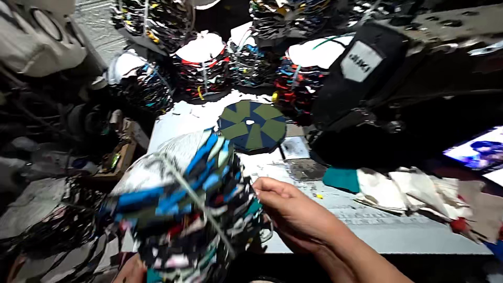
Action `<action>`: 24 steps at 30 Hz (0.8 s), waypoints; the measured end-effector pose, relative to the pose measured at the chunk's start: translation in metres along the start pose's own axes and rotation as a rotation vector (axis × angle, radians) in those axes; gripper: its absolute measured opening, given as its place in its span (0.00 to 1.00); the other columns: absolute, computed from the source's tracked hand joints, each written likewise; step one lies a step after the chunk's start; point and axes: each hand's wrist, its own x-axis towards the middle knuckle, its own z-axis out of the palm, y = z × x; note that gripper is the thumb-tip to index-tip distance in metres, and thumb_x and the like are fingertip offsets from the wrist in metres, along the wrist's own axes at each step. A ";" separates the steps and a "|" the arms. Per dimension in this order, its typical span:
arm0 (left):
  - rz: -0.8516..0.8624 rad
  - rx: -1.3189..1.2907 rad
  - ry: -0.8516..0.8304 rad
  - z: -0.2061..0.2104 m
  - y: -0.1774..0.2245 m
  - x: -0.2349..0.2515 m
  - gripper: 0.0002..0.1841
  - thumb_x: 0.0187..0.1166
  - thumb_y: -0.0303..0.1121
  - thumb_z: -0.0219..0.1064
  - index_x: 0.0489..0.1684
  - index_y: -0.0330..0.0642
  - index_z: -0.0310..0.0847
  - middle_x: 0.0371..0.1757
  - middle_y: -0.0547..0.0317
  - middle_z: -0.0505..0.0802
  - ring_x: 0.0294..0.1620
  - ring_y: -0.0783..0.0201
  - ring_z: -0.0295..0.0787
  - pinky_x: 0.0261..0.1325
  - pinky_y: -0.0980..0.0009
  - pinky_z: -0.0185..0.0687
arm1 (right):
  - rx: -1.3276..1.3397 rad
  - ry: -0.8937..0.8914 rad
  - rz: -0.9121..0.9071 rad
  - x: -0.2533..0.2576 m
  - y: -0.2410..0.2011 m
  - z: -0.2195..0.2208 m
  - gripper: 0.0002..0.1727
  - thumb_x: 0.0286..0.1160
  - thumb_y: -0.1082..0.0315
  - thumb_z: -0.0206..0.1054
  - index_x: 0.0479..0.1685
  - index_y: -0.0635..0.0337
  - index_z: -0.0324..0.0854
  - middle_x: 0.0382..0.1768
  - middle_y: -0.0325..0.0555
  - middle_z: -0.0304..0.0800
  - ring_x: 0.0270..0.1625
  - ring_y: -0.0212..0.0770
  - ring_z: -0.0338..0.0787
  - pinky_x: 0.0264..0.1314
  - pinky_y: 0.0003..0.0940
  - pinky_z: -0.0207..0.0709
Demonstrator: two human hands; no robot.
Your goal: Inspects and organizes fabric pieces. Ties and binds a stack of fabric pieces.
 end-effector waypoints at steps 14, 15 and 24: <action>0.162 0.131 0.304 0.054 0.073 0.066 0.09 0.90 0.32 0.56 0.40 0.46 0.81 0.27 0.63 0.85 0.26 0.72 0.84 0.33 0.78 0.84 | 0.075 -0.100 -0.169 -0.005 0.004 0.047 0.14 0.90 0.73 0.47 0.41 0.61 0.78 0.37 0.54 0.95 0.33 0.37 0.95 0.37 0.24 0.89; 0.178 0.230 0.257 0.053 0.081 0.070 0.08 0.90 0.34 0.56 0.44 0.46 0.80 0.28 0.64 0.86 0.25 0.73 0.83 0.31 0.79 0.83 | 0.106 -0.095 -0.160 -0.007 0.003 0.052 0.14 0.91 0.73 0.46 0.42 0.61 0.78 0.38 0.54 0.95 0.33 0.37 0.95 0.36 0.24 0.89; 0.138 0.915 -0.024 0.138 0.173 0.119 0.08 0.91 0.29 0.53 0.52 0.34 0.76 0.24 0.60 0.88 0.18 0.72 0.84 0.25 0.78 0.82 | 0.531 -0.094 0.087 -0.053 -0.029 0.103 0.15 0.96 0.71 0.37 0.46 0.63 0.70 0.39 0.57 0.94 0.36 0.43 0.97 0.40 0.29 0.92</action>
